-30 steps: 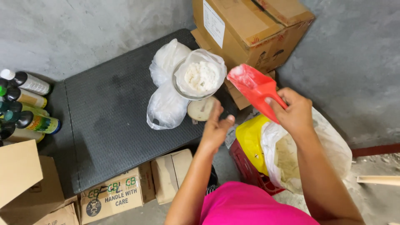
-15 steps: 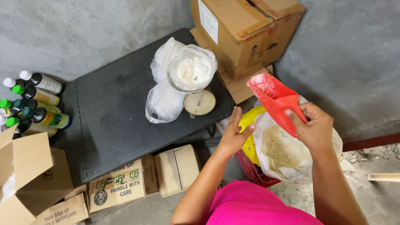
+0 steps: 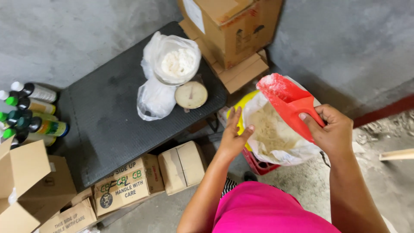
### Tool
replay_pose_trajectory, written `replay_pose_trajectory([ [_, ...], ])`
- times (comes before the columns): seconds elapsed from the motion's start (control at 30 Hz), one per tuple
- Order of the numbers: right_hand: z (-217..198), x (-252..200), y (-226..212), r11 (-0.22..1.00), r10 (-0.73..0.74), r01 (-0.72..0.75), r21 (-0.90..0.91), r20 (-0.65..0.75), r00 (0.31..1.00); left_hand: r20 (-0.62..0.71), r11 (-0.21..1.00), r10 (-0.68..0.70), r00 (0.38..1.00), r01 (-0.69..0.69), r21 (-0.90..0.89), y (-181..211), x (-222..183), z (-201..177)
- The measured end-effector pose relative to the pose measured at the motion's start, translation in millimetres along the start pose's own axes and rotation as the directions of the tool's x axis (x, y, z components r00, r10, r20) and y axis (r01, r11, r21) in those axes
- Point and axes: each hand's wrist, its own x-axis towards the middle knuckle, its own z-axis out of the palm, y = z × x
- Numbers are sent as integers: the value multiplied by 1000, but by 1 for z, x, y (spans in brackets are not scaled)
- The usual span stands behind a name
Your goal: Scooping and weighing white powder into small plastic bags.
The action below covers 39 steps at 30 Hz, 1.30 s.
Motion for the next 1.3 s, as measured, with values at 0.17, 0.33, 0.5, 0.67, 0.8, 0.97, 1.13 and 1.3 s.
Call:
replay_pose_trajectory([
  [0.17, -30, -18, 13, 999, 50, -50, 1, -1, 999, -3, 998, -60, 998, 60, -35, -6, -19, 6],
  [0.33, -40, -29, 33, 986, 98, -89, -143, 59, 993, 8, 1000, -30, 1000, 30, -1, -19, -31, 12],
  [0.5, -11, -27, 55, 891, 78, 41, -453, 242, 967, 29, 1000, 15, 999, -15, 8, -30, -36, 15],
  [0.67, 31, -17, 87, 799, 33, 166, -578, 318, 948, 35, 992, -125, 992, 125, -18, -7, -49, 14],
  [0.8, 61, 9, 104, 789, -60, 242, -565, 320, 945, 66, 988, -152, 986, 154, -31, -25, -52, 17],
  [0.97, 95, 27, 121, 729, -122, 305, -613, 322, 939, 63, 991, -124, 990, 127, -48, -26, -55, 17],
  [1.13, 119, 48, 138, 632, -114, 378, -676, 401, 909, 60, 984, -146, 988, 151, -92, -32, -52, 16],
  [1.3, 125, 45, 131, 655, -164, 436, -617, 447, 880, 67, 985, -142, 988, 148, -93, -32, -53, 12],
])
